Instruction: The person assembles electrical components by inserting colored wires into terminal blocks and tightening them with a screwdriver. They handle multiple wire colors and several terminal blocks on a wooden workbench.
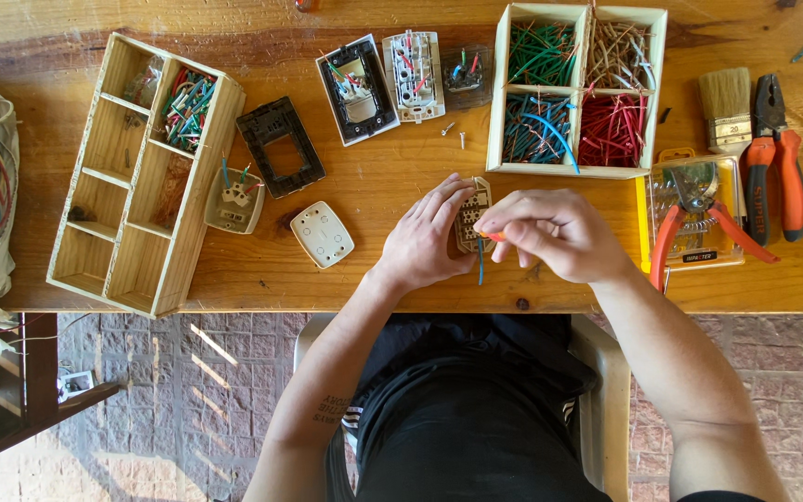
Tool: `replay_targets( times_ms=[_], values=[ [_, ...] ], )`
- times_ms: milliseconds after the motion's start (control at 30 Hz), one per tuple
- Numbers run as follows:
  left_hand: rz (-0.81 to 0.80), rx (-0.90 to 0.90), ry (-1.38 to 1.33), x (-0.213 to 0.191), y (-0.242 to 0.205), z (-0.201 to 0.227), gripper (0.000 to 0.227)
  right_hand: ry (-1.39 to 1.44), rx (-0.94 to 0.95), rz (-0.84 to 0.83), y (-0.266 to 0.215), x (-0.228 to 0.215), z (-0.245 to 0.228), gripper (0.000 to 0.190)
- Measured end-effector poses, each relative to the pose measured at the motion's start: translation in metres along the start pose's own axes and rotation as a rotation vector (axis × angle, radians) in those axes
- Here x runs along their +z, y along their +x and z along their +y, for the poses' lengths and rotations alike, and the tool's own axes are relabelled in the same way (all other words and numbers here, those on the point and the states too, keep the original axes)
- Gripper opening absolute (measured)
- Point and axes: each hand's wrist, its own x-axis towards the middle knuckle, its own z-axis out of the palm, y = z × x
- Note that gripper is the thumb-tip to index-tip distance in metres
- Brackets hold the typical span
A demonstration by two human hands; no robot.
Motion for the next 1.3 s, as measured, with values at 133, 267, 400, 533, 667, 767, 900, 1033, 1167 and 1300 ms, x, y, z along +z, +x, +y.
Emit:
replay_targets(
  times_ms=[133,267,400,533,667,767,900,1033,1167,1300],
  values=[
    [-0.013,-0.006,-0.012,-0.002,0.001,0.002,0.099,0.002,0.025,0.063,-0.005,-0.001,0.014,0.015],
    [-0.015,-0.009,-0.007,-0.002,0.001,0.002,0.1,-0.117,0.015,0.138,-0.011,-0.006,0.035,0.027],
    [-0.016,-0.004,0.006,0.001,0.001,0.0,0.101,-0.12,-0.025,0.044,0.003,0.004,-0.002,0.017],
    [-0.026,-0.006,0.01,0.0,0.0,0.0,0.103,-0.009,-0.001,0.024,-0.003,0.0,0.008,0.017],
    [-0.04,-0.006,0.068,-0.001,0.001,0.002,0.1,-0.033,-0.009,0.101,-0.007,0.001,0.018,0.015],
    [-0.051,-0.002,0.083,-0.003,0.001,0.003,0.1,-0.098,-0.051,0.136,-0.012,-0.005,0.04,0.016],
    [-0.052,-0.015,0.077,-0.004,0.002,0.005,0.1,-0.044,-0.074,0.124,-0.002,0.008,0.012,0.015],
    [-0.049,-0.007,0.071,0.0,-0.001,0.002,0.1,-0.058,-0.032,0.103,-0.005,0.01,0.019,0.01],
    [-0.048,-0.012,0.061,0.001,-0.001,0.002,0.102,-0.059,-0.002,0.191,-0.007,0.009,0.021,0.022],
    [-0.046,-0.009,0.053,0.003,-0.003,0.0,0.103,-0.115,-0.003,0.229,-0.008,0.01,0.02,0.023]
  ],
)
